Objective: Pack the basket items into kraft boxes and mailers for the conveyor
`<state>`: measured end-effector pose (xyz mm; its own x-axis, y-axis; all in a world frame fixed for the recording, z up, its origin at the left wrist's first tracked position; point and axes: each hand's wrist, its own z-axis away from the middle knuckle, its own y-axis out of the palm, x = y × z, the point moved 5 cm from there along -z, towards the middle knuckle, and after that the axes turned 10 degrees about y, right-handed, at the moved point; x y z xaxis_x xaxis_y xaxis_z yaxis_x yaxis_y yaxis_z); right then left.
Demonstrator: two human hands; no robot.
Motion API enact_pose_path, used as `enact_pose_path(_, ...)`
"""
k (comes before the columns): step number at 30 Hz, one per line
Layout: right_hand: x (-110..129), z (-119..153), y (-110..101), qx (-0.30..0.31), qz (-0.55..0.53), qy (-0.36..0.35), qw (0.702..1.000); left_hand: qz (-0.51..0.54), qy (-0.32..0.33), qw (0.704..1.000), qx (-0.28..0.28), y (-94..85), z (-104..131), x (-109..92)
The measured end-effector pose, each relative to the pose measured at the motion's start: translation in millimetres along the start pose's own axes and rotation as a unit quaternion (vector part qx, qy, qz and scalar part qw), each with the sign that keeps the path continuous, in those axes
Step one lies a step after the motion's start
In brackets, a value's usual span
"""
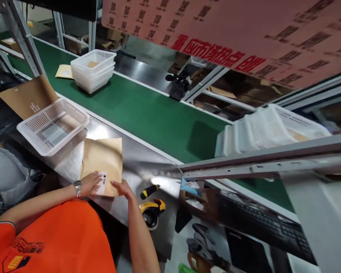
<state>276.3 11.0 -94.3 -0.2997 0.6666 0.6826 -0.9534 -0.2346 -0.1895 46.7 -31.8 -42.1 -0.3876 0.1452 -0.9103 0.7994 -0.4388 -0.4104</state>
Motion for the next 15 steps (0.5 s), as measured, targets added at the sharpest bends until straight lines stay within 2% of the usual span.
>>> enact_pose_path(2,-4.1,10.2,14.8,0.080,-0.054,-0.004,0.995,-0.127,0.037,0.990,0.056,15.4,-7.8,-6.5)
enact_pose_path(4,-7.1,22.2,30.1,0.155,-0.145,-0.011,0.977,-0.229,0.037,0.969,0.089,28.5,-12.3,-8.5)
enact_pose_path(6,-9.0,34.4,40.3,0.209,-0.224,-0.017,0.952,-0.284,0.034,0.954,0.093,37.4,-14.1,-10.4)
enact_pose_path(8,-10.6,45.1,40.0,0.228,-0.256,-0.028,0.939,-0.304,0.043,0.948,0.081,42.4,-14.5,-14.6)
enact_pose_path(10,-10.2,52.4,27.0,0.225,-0.267,-0.035,0.936,-0.309,0.057,0.948,0.057,43.3,-14.6,-20.2)
enact_pose_path(12,-2.2,52.8,0.8,0.204,-0.269,-0.042,0.940,-0.313,0.056,0.948,0.014,38.4,-14.1,-24.2)
enact_pose_path(14,22.4,43.8,-35.9,0.167,-0.259,-0.066,0.949,-0.325,0.027,0.944,-0.045,27.4,-10.8,-22.3)
enact_pose_path(15,43.2,35.6,-57.1,0.137,-0.254,-0.093,0.953,-0.335,0.003,0.939,-0.081,20.0,-7.1,-18.5)
